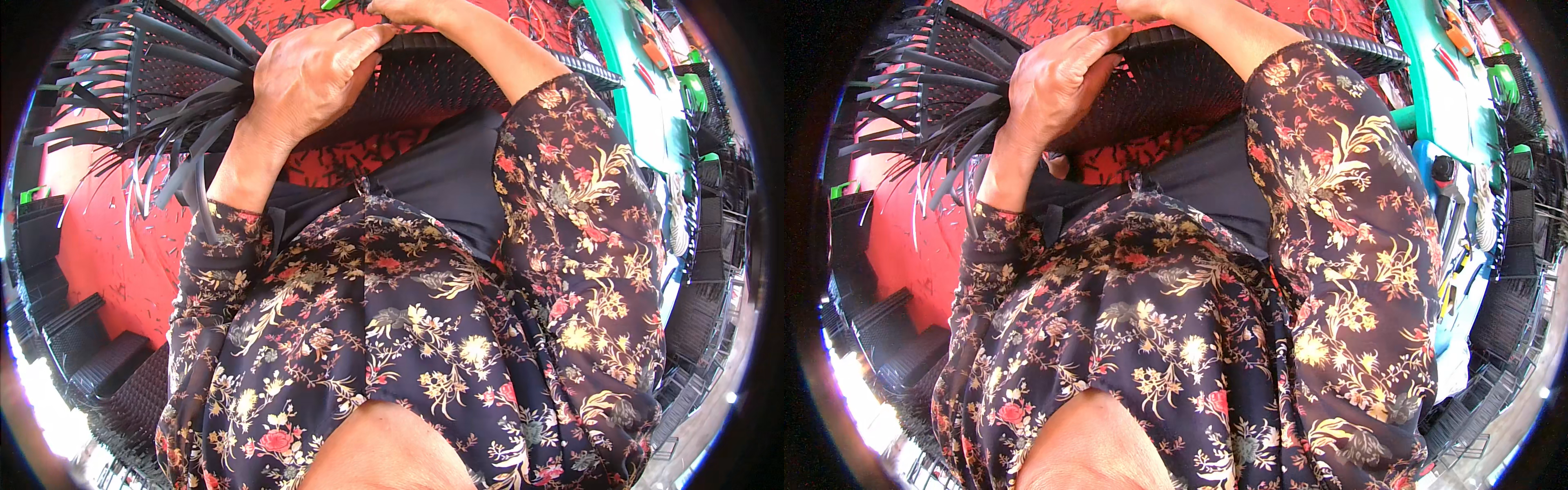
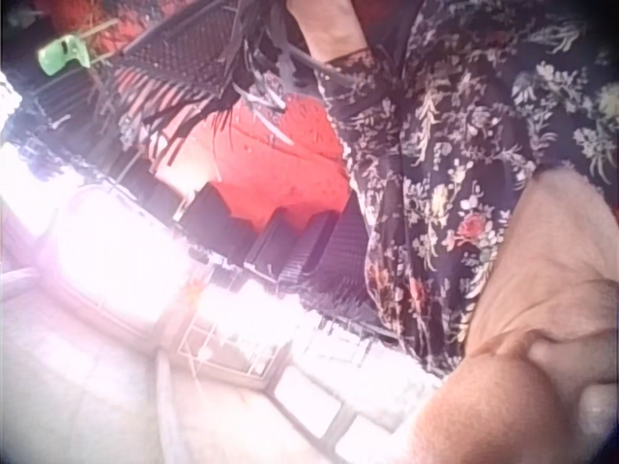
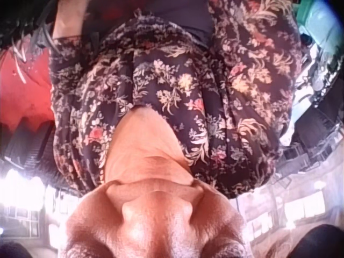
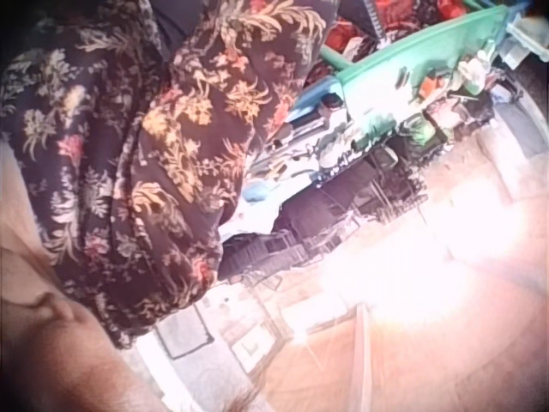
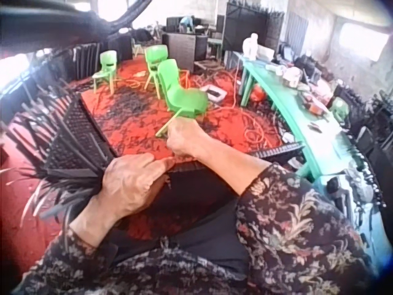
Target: The person weaves black plastic strips into the frame of a furniture piece by hand, using a pneumatic stapler, pliers, and a hammer to secure and trim the material.
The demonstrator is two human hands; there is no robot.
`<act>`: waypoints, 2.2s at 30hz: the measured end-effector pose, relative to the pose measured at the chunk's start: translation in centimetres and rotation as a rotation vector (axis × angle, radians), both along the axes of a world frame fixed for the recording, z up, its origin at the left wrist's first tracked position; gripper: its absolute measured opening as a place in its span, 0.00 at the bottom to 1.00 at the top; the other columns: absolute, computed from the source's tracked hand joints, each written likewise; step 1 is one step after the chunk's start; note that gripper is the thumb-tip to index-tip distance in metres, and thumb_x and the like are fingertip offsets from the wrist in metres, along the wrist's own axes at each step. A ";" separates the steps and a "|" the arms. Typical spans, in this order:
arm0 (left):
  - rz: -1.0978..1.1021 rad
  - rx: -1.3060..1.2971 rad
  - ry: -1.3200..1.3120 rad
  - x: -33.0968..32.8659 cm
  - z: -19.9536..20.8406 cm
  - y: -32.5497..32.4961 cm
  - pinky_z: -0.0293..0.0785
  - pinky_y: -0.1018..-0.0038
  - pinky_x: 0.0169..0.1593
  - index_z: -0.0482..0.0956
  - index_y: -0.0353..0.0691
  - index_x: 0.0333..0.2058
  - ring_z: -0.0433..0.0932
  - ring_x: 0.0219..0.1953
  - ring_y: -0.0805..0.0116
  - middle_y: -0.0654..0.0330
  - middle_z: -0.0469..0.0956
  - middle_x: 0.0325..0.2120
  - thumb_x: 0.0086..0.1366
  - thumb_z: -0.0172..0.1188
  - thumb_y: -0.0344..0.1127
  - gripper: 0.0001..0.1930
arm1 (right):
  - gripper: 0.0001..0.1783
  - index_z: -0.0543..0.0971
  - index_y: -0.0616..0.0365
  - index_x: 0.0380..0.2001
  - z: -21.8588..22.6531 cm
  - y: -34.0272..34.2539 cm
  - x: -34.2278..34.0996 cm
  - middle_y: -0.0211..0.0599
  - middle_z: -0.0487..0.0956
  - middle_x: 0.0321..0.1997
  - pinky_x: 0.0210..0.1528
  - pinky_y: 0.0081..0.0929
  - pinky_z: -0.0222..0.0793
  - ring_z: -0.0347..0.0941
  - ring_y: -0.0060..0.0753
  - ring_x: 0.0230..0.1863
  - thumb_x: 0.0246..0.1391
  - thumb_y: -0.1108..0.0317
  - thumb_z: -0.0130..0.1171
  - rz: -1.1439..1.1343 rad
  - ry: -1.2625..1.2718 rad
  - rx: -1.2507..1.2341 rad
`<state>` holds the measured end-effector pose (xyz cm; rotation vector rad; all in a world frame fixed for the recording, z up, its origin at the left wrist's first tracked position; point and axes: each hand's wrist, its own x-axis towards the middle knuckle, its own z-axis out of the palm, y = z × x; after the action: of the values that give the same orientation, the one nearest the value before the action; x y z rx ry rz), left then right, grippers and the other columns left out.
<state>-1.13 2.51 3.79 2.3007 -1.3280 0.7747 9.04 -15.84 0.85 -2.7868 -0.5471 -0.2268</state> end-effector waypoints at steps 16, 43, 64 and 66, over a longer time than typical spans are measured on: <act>0.011 -0.022 0.034 -0.5 0.6 0.0 0.72 0.65 0.30 0.78 0.46 0.43 0.76 0.27 0.57 0.59 0.73 0.23 0.52 0.63 0.28 0.17 | 0.10 0.82 0.61 0.24 5.1 -2.0 -3.7 0.43 0.79 0.21 0.27 0.32 0.70 0.76 0.34 0.23 0.37 0.76 0.51 0.418 0.190 0.084; -0.084 0.092 0.240 -0.7 2.1 0.6 0.73 0.66 0.36 0.77 0.39 0.47 0.76 0.32 0.52 0.52 0.75 0.28 0.47 0.63 0.22 0.24 | 0.09 0.81 0.63 0.23 2.0 -0.6 -2.6 0.34 0.78 0.21 0.25 0.25 0.66 0.71 0.27 0.22 0.36 0.83 0.55 0.228 0.844 0.759; -0.140 -0.051 0.230 0.3 0.8 1.1 0.74 0.67 0.36 0.77 0.36 0.45 0.78 0.35 0.50 0.50 0.77 0.31 0.47 0.59 0.18 0.23 | 0.11 0.78 0.50 0.34 2.0 1.7 -15.1 0.30 0.70 0.24 0.27 0.29 0.69 0.73 0.32 0.26 0.44 0.67 0.54 0.246 -0.680 0.111; -0.146 -0.051 0.229 0.4 0.6 1.2 0.74 0.67 0.37 0.77 0.36 0.45 0.78 0.35 0.50 0.51 0.77 0.31 0.46 0.59 0.18 0.23 | 0.08 0.79 0.52 0.31 2.1 2.1 -15.4 0.31 0.73 0.28 0.28 0.28 0.71 0.75 0.33 0.28 0.44 0.70 0.56 0.223 -0.637 0.147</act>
<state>-0.69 3.75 4.43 2.1502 -1.3362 0.4770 -6.33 -13.75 2.92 -2.4472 -0.9288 -1.0705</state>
